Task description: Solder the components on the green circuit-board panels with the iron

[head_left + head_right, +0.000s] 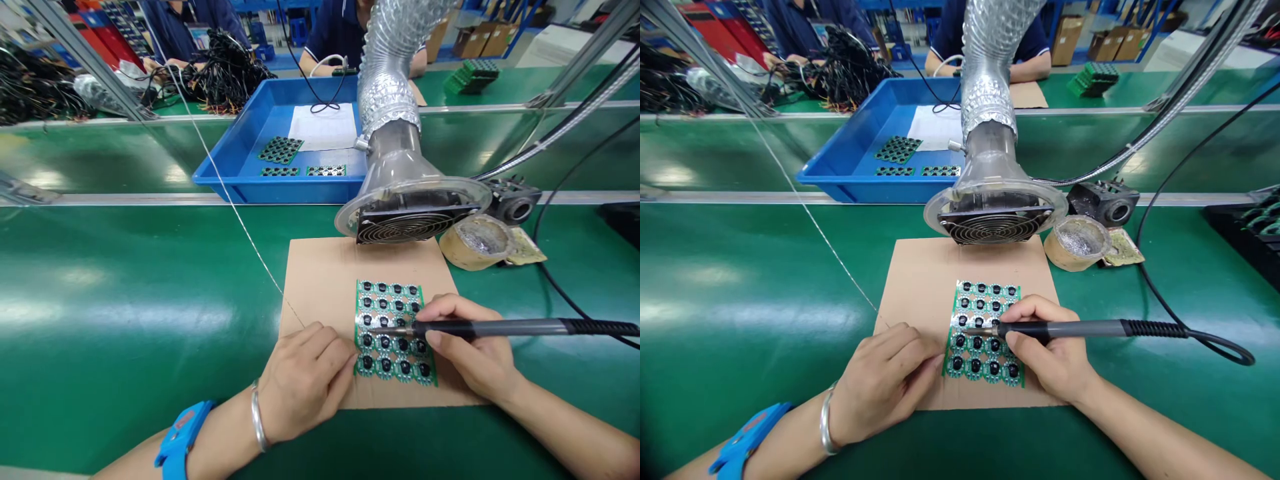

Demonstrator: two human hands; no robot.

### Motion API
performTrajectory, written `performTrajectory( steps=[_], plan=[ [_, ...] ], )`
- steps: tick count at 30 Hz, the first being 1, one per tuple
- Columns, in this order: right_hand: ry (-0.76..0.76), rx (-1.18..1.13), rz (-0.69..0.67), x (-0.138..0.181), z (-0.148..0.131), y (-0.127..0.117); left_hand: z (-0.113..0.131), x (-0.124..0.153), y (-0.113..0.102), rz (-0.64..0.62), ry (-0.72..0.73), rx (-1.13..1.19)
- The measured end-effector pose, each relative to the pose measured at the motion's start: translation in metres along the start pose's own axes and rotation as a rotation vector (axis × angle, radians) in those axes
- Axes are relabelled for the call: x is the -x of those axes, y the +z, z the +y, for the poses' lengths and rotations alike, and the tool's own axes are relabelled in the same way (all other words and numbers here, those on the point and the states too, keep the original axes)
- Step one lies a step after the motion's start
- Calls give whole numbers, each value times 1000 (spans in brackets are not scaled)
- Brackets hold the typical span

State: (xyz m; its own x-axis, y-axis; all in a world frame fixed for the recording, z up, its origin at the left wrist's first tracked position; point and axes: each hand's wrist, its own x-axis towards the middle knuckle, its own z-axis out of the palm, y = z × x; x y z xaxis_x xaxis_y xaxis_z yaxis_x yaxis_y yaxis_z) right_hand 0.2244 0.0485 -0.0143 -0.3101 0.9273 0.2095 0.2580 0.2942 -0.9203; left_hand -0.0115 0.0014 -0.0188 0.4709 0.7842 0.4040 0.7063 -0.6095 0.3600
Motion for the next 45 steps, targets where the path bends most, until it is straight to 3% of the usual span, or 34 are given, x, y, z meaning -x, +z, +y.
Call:
performTrajectory(
  steps=[12,30,41,45],
  plan=[
    [-25,-6,16,0,1,0,-1,-1,0,-5,-5,-4],
    [1,65,-91,0,0,1,-3,1,1,-3,-33,-33],
    [-66,-17,-9,4,1,-2,4,4,-9,55,-3,-7],
    [-163,-20,-155,14,-8,2,14,6,-21,87,113,65]
  ],
)
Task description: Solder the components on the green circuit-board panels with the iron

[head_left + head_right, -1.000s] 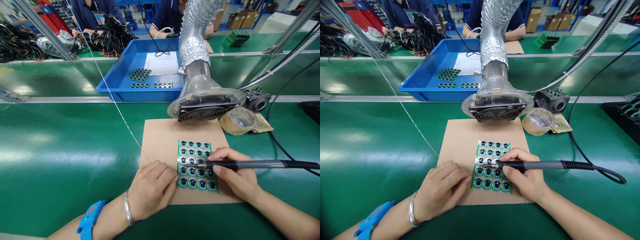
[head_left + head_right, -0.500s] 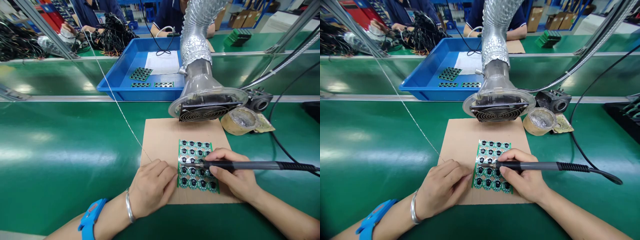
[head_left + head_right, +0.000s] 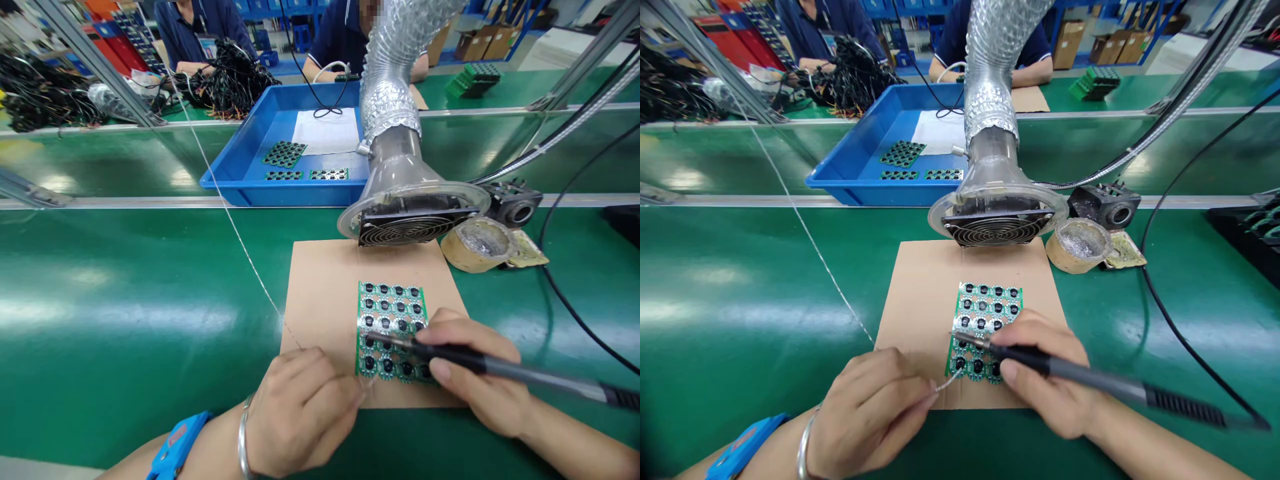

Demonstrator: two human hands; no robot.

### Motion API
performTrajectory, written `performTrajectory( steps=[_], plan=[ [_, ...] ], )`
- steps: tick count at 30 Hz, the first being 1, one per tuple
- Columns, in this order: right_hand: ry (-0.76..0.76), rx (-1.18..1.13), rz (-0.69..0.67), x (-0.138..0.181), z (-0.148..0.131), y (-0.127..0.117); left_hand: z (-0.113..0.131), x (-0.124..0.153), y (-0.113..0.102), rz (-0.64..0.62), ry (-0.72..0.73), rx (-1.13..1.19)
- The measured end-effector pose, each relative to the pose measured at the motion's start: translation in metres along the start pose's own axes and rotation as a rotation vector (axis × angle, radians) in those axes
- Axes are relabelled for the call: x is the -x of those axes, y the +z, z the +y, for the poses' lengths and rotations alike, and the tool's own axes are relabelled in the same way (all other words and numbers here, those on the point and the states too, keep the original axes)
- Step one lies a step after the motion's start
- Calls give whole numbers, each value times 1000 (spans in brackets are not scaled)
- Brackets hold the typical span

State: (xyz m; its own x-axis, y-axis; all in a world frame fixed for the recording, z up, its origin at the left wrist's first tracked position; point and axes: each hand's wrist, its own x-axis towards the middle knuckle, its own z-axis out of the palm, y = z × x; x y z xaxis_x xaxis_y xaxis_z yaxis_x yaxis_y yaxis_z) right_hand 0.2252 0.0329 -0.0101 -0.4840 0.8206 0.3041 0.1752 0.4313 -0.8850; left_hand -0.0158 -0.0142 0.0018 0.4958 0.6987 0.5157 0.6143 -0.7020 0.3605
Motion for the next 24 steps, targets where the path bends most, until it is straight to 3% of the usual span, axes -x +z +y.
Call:
performTrajectory(
  steps=[4,7,12,18,20,21,23,24],
  plan=[
    [-212,251,-206,9,-11,13,11,-1,-6,27,153,68],
    [-343,364,-184,13,-14,19,16,-2,-5,62,165,56],
    [-373,443,-189,13,-17,16,7,-5,-10,7,154,20],
    [-208,398,-59,6,-15,-8,-11,-4,-19,87,76,-88],
    [-133,347,-9,2,-11,-17,-4,-1,-8,-21,34,108],
    [-87,332,26,2,-8,-20,1,1,-1,-137,34,242],
    [18,296,129,2,-1,-24,10,4,14,-311,100,416],
    [70,261,172,3,3,-24,14,5,19,-333,123,450]
  ],
)
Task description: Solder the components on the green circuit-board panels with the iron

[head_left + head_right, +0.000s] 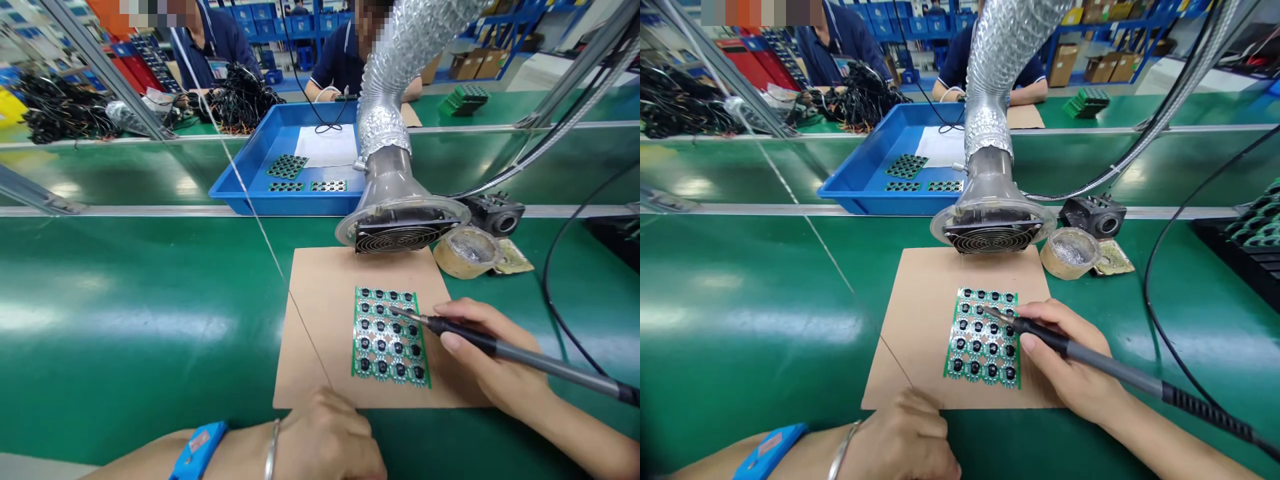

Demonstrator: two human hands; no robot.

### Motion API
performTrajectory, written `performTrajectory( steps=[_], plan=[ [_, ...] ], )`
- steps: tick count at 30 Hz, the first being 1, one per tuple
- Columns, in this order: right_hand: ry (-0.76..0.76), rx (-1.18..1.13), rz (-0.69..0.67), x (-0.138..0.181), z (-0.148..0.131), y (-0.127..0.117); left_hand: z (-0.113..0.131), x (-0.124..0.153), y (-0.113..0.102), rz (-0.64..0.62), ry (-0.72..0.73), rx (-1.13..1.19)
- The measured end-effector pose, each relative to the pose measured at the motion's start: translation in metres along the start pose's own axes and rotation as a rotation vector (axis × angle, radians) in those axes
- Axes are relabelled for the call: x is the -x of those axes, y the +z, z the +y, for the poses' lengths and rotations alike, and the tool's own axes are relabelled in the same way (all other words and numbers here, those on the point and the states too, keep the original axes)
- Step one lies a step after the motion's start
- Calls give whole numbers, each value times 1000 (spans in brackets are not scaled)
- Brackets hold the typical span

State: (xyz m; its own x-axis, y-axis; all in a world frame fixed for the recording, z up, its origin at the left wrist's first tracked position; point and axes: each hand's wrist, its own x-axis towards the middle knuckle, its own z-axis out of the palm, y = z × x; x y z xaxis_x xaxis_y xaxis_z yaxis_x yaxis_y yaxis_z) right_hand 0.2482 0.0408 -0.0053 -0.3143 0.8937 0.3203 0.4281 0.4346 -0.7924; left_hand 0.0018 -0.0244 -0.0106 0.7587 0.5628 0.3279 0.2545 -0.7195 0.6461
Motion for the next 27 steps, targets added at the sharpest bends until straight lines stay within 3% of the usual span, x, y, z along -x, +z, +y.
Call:
performTrajectory(
  steps=[3,5,7,27],
  plan=[
    [117,-134,58,4,10,6,-1,0,4,167,-15,-83],
    [115,-177,69,4,12,10,-2,2,-3,314,-106,-205],
    [88,-178,81,2,13,13,-4,5,-11,380,-197,-310],
    [86,-133,13,-3,9,11,-9,6,-20,417,-185,-433]
  ],
)
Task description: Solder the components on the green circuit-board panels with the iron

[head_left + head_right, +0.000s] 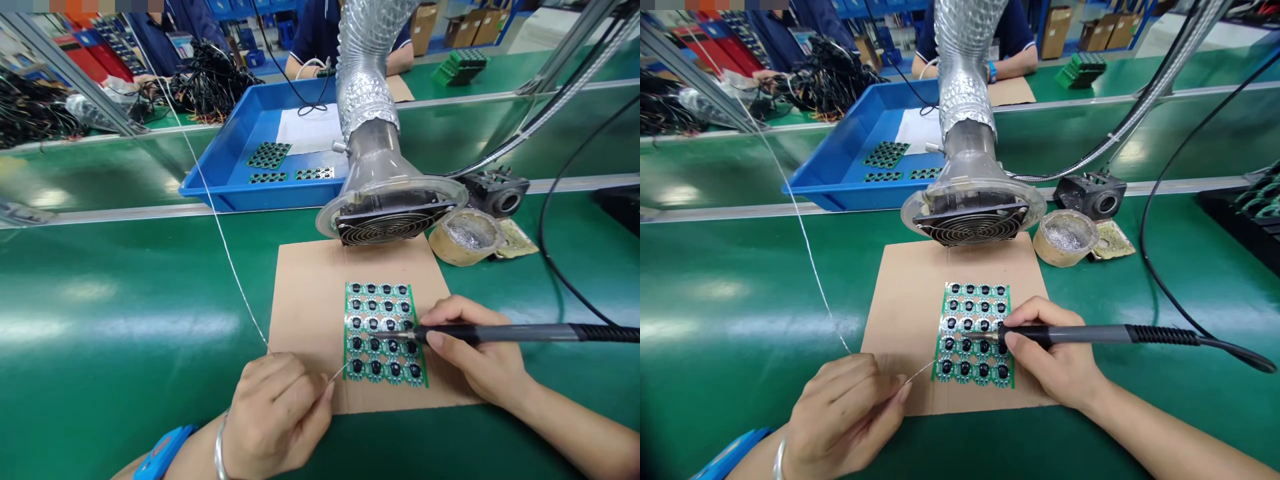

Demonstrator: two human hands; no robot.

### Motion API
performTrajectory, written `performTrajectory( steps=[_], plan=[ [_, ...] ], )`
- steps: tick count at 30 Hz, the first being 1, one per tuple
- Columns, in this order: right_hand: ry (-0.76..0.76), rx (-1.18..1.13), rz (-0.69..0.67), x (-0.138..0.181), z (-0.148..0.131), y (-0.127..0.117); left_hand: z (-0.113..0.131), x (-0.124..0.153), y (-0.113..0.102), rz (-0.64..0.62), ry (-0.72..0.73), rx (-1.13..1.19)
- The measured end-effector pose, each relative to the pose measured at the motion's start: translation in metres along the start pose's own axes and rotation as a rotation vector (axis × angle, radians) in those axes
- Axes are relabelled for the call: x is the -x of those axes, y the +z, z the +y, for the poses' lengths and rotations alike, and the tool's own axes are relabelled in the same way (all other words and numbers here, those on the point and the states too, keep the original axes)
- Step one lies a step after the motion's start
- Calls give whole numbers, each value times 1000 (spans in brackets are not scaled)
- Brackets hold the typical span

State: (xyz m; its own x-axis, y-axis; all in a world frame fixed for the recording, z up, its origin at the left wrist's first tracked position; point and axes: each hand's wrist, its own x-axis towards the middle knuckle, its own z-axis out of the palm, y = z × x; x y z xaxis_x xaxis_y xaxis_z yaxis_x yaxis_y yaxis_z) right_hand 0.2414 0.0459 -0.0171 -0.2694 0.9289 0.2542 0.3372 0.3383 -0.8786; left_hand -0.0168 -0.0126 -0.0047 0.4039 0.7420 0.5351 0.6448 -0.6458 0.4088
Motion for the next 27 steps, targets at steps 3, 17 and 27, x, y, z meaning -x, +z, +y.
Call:
performTrajectory(
  steps=[3,17,27],
  plan=[
    [4,1,-5,0,0,0,0,0,0,-11,1,-5],
    [6,-12,4,0,0,0,-3,-1,5,-19,17,-4],
    [8,-52,-4,0,1,1,-5,0,9,-31,10,-45]
  ],
)
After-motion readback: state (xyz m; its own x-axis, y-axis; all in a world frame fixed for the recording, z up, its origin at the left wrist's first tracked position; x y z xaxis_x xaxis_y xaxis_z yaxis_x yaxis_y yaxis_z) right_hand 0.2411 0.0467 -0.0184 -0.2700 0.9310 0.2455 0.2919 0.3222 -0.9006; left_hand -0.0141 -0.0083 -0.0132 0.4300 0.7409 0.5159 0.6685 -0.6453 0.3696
